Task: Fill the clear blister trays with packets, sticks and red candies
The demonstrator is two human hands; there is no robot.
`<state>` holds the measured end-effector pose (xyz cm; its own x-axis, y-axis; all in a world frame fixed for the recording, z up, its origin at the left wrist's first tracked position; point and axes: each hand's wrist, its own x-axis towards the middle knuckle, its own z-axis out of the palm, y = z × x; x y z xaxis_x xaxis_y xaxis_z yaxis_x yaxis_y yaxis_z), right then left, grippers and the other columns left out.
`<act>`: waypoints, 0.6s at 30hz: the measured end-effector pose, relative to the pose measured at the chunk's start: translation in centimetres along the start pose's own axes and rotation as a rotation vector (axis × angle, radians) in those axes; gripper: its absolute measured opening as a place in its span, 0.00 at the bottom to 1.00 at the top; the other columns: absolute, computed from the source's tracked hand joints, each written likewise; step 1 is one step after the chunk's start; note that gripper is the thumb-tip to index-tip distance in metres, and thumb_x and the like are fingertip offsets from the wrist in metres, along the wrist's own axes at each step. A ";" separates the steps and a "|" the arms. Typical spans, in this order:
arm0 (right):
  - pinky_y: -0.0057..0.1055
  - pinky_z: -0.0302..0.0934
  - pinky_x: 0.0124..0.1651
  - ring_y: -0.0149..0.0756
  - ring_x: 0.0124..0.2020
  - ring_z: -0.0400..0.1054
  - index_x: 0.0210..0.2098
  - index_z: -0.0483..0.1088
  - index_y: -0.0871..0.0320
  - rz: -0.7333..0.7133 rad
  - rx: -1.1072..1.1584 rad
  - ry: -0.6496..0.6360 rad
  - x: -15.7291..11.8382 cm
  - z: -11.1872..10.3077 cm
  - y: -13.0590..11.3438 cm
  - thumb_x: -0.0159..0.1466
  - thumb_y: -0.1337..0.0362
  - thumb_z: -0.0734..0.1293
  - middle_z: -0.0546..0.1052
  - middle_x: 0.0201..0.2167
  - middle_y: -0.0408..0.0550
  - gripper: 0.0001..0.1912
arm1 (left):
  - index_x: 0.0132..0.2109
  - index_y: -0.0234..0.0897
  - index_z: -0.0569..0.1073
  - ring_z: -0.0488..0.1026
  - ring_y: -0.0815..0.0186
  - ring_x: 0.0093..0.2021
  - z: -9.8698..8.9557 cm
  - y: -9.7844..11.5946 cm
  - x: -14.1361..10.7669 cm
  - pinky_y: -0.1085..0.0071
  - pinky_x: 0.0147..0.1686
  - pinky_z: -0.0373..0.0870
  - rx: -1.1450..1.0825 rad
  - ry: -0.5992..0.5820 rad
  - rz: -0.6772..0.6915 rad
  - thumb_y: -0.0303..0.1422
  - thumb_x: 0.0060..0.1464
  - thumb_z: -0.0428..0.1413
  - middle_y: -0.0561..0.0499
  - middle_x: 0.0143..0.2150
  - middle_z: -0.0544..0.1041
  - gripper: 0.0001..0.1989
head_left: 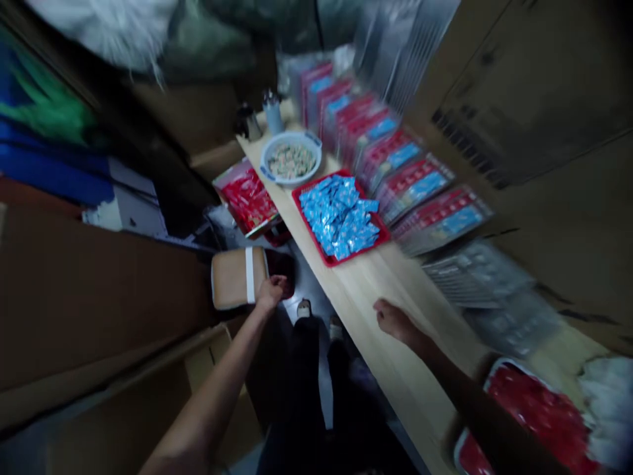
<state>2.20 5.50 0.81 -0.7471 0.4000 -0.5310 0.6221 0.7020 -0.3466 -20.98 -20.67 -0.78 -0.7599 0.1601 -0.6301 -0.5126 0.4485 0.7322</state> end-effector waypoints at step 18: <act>0.39 0.60 0.51 0.48 0.52 0.64 0.55 0.71 0.59 0.558 -0.122 0.504 3.4 -18.4 6.6 0.60 0.74 0.60 0.70 0.53 0.58 0.24 | 0.41 0.36 0.71 0.75 0.62 0.26 6.5 10.5 7.1 0.67 0.27 0.75 0.057 -0.241 -0.042 0.25 0.40 0.55 0.51 0.29 0.76 0.17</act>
<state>-0.54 22.35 11.00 -0.3643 0.9148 -0.1746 0.9305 0.3653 -0.0275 -29.13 -9.11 0.77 -0.6173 0.3421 -0.7085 -0.5137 0.5068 0.6923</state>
